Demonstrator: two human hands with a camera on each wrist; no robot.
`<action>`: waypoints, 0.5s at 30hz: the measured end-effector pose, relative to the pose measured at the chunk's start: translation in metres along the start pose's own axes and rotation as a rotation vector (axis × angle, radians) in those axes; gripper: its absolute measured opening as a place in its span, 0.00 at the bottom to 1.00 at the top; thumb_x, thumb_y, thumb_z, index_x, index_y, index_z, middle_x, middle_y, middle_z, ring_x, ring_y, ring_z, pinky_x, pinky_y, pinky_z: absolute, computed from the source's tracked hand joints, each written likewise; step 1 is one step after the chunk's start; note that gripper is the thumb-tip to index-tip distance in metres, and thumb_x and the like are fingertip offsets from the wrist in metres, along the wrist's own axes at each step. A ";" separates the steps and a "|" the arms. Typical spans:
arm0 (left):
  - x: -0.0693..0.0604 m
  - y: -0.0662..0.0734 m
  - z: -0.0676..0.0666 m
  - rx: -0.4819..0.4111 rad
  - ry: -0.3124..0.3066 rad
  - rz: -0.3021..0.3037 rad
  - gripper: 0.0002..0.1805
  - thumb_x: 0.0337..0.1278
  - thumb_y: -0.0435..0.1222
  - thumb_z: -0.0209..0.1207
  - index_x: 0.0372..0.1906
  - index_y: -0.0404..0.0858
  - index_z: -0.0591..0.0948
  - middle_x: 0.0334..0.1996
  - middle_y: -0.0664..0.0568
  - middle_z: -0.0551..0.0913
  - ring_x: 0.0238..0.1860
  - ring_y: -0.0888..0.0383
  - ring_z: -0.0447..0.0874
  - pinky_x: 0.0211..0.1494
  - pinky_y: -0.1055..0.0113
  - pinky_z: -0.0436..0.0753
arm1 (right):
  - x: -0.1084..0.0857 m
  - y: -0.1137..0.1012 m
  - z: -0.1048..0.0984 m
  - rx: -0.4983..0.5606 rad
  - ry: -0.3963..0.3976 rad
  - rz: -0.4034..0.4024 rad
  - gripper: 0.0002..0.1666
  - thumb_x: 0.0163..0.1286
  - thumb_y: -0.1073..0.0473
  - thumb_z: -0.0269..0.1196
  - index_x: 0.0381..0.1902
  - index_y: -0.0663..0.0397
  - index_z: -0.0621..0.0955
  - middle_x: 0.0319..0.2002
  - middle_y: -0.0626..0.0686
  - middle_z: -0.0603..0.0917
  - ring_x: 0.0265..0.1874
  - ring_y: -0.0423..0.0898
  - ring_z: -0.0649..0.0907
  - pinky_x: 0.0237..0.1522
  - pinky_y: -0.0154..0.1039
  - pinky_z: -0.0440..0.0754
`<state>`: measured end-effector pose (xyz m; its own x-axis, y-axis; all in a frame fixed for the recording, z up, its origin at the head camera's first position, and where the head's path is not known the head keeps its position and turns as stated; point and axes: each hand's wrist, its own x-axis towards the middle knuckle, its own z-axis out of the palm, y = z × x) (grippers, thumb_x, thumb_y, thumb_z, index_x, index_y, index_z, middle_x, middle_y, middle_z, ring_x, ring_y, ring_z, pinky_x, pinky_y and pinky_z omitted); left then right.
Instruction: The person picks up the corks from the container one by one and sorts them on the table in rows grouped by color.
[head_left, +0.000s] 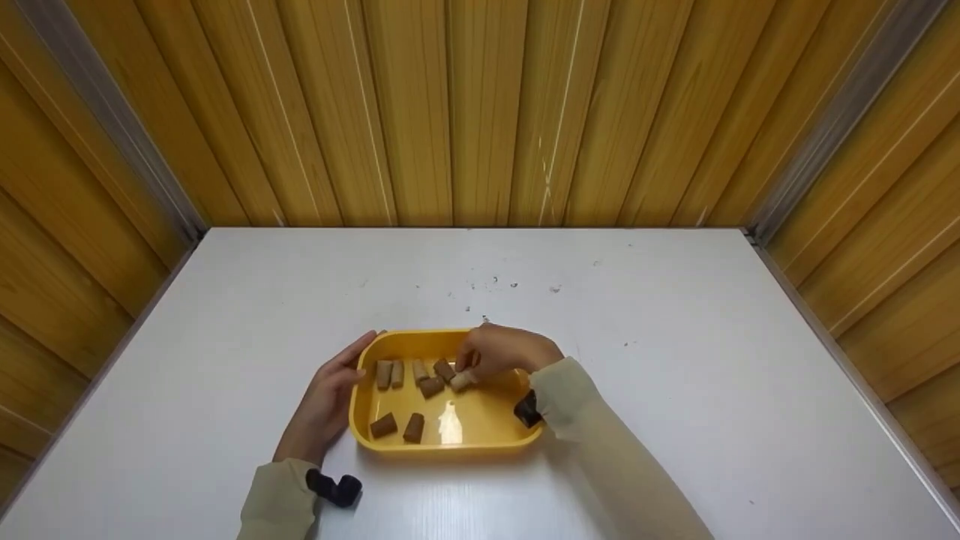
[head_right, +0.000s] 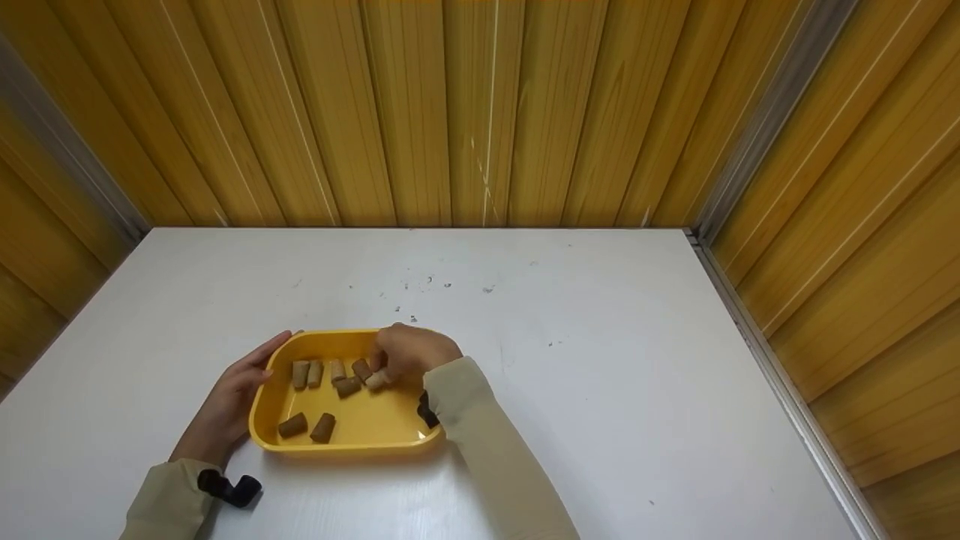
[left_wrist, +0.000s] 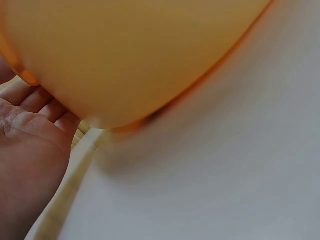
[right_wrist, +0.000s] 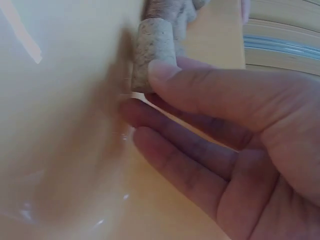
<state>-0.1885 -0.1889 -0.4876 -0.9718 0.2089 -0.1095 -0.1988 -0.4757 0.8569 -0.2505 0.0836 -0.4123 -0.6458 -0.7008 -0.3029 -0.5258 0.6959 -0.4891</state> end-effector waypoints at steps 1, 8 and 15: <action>0.000 0.000 0.000 0.000 0.000 0.002 0.35 0.56 0.20 0.41 0.73 0.37 0.61 0.72 0.51 0.64 0.68 0.64 0.68 0.70 0.69 0.67 | -0.001 0.000 -0.001 0.011 -0.002 0.002 0.11 0.61 0.61 0.66 0.42 0.54 0.87 0.42 0.50 0.88 0.40 0.44 0.84 0.49 0.40 0.83; -0.001 0.000 0.000 -0.004 0.011 -0.010 0.37 0.54 0.20 0.42 0.73 0.37 0.61 0.70 0.54 0.68 0.67 0.65 0.68 0.70 0.69 0.67 | -0.009 0.000 -0.013 0.062 0.008 0.020 0.12 0.61 0.62 0.66 0.43 0.50 0.87 0.41 0.47 0.87 0.40 0.41 0.83 0.46 0.37 0.83; 0.000 0.001 0.000 -0.016 0.005 -0.005 0.37 0.54 0.20 0.42 0.73 0.37 0.61 0.66 0.56 0.72 0.67 0.64 0.68 0.70 0.70 0.68 | -0.022 0.005 -0.027 0.104 0.047 -0.019 0.12 0.62 0.61 0.66 0.44 0.51 0.86 0.43 0.48 0.87 0.43 0.44 0.84 0.46 0.38 0.84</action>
<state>-0.1885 -0.1896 -0.4873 -0.9714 0.2073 -0.1160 -0.2055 -0.4885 0.8480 -0.2539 0.1070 -0.3863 -0.6628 -0.7040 -0.2551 -0.4798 0.6609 -0.5771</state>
